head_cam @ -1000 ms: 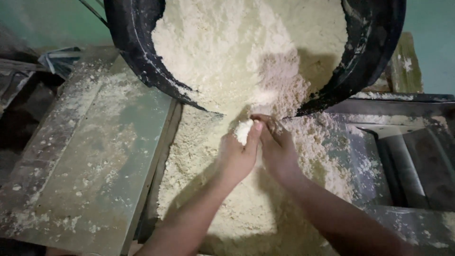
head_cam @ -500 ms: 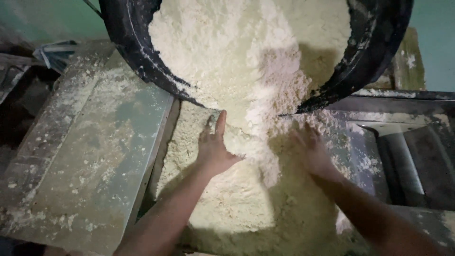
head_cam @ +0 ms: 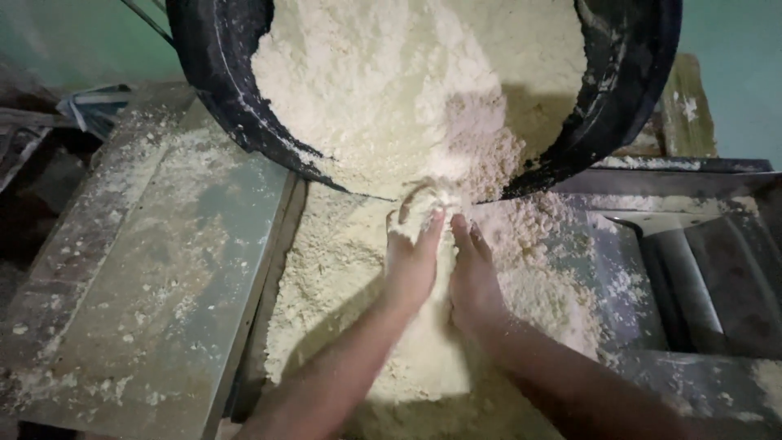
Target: The person repeatedly scoops and kneads a large pile of white flour on a metal work surface using both hands. The flour is transferred from a large black basin into the work area and worked by hand throughout the clip.
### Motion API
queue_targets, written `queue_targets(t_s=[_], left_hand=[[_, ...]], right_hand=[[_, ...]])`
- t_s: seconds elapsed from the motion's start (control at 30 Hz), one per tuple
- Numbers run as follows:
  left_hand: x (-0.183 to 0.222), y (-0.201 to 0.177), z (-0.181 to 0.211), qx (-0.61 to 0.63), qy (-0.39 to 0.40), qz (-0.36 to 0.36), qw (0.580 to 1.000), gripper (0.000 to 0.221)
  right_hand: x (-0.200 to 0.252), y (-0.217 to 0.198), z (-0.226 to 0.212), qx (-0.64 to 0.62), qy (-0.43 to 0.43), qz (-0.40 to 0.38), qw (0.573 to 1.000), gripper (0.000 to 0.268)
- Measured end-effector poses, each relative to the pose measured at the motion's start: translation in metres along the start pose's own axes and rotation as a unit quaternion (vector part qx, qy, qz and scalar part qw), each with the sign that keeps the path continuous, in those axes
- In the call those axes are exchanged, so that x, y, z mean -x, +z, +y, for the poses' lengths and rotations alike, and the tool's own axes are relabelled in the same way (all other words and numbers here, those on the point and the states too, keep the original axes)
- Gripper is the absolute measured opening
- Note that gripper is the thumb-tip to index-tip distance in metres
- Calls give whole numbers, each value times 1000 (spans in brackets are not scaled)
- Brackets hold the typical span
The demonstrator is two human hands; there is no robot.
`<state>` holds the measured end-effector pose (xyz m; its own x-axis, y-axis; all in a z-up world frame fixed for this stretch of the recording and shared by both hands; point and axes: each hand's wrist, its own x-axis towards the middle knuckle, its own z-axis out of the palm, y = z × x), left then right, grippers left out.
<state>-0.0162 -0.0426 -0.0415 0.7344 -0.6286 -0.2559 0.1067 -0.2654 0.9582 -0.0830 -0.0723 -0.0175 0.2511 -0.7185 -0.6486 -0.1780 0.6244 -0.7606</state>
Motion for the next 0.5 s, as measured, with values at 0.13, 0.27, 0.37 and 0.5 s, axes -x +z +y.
queue_targets(t_s=[0.13,0.27,0.37,0.5], left_hand=[[43,-22,36,-55,-58,-103,991,72],[47,-35,59,-81,-152,-71,983,113],[46,-28,50,-89,-185,-101,974,134],[49,-31,91,-49,-144,-104,983,117]], right_hand=[[4,2,-4,216,-178,-11,960,58],[14,20,1,50,-86,36,994,77],[-2,29,7,281,-79,168,941,78],[-16,53,28,596,-54,348,722,80]])
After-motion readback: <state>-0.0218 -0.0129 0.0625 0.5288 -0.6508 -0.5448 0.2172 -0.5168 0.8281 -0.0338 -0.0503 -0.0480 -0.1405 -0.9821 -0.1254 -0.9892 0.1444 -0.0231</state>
